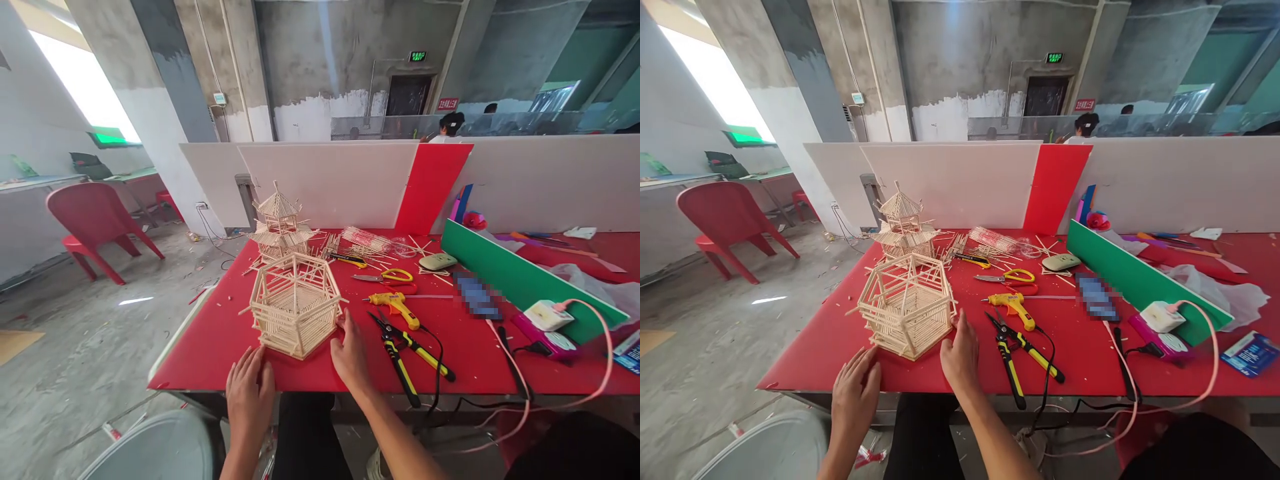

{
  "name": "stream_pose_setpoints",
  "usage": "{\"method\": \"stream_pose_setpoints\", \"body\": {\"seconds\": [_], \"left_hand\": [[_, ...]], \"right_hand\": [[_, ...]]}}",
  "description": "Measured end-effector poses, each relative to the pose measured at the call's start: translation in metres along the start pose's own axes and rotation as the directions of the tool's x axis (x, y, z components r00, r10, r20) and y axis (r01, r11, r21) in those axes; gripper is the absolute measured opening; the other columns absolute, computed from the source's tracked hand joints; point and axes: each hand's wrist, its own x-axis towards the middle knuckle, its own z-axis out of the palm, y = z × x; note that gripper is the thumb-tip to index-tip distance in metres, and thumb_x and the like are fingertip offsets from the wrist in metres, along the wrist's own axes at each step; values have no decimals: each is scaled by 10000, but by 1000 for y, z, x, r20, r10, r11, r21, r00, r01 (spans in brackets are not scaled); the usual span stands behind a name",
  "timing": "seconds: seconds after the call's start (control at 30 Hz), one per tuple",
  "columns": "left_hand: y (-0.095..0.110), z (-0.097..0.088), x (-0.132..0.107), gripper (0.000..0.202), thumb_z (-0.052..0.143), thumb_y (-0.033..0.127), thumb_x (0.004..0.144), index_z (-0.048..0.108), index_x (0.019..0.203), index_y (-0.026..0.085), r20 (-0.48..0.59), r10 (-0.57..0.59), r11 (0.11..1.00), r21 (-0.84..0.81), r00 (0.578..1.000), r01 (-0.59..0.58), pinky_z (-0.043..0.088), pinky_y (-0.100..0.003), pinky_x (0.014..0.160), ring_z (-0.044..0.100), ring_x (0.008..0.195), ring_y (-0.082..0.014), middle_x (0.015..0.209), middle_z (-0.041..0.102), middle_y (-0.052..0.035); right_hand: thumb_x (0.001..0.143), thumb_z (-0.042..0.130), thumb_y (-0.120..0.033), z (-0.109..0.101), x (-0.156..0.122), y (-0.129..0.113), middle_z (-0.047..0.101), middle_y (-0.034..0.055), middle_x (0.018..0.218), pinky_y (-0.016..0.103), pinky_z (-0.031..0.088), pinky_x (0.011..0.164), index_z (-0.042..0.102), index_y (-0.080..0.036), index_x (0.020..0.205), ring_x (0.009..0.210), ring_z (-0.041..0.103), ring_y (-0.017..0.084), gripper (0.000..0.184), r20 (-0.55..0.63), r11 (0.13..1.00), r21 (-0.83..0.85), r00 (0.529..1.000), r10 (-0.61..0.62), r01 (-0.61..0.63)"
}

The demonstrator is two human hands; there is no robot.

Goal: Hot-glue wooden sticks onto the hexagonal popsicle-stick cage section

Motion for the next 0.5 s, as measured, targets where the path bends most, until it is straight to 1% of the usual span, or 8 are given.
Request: {"method": "stream_pose_setpoints", "body": {"seconds": [0.03,0.1,0.17,0.23,0.27,0.33,0.43,0.5], "left_hand": [[-3,-1,8,399,446,326,881,699,1168,215,25,-19,1000,5,1000,19,370,-468,1136,581,1263,-291,1257,705,-113],[-13,-6,29,385,453,302,871,709,1147,221,61,-42,999,2,997,42,416,-428,1096,593,1250,-282,1274,701,-101],[-21,-11,49,371,439,248,872,728,1104,225,94,-62,998,7,994,62,450,-382,1052,613,1221,-264,1260,712,-81],[-26,-15,62,361,442,252,888,739,1089,220,123,-110,993,52,986,105,488,-372,982,642,1163,-275,1208,735,-84],[-27,-16,66,357,447,254,890,740,1091,222,129,-122,991,76,984,113,500,-370,949,651,1138,-281,1188,742,-85],[-25,-16,66,349,458,247,887,737,1096,226,116,-106,988,124,988,91,507,-371,908,655,1114,-288,1167,746,-88],[-18,-14,60,319,470,246,886,732,1067,226,71,-65,981,188,995,50,502,-377,880,650,1104,-294,1142,746,-98],[-13,-13,57,291,474,265,894,733,1022,226,53,-94,971,225,994,79,503,-379,843,655,1078,-299,1121,747,-103]], "right_hand": [[719,432,-22,-2,-4,-3,700,121,1201,464,465,1059,392,-153,1496,1168,617,251,789,25,1000,2,1000,-8,8],[718,457,-20,-9,-13,-9,744,75,1112,398,508,1010,503,-183,1422,1098,660,226,725,88,1000,7,996,-29,29],[744,496,-42,-20,-15,-15,765,55,1038,351,543,941,632,-207,1288,1012,697,217,584,128,999,-4,991,-31,31],[811,535,-107,-35,-5,-21,769,65,1027,351,555,888,712,-228,1158,973,710,235,407,133,999,-37,991,-8,13],[847,548,-151,-42,6,-22,768,72,1033,360,552,877,731,-239,1119,973,710,247,339,131,998,-56,991,4,3],[881,569,-195,-55,35,-24,771,70,1026,369,535,885,739,-264,1111,989,706,259,295,131,996,-88,991,16,-5],[843,630,-149,-61,87,-22,781,53,1003,356,519,892,685,-260,1242,991,705,248,417,179,996,-91,984,-1,18],[799,676,-119,-56,114,-20,788,30,1001,322,519,877,646,-263,1302,986,710,228,524,254,997,-57,967,-37,53]]}}
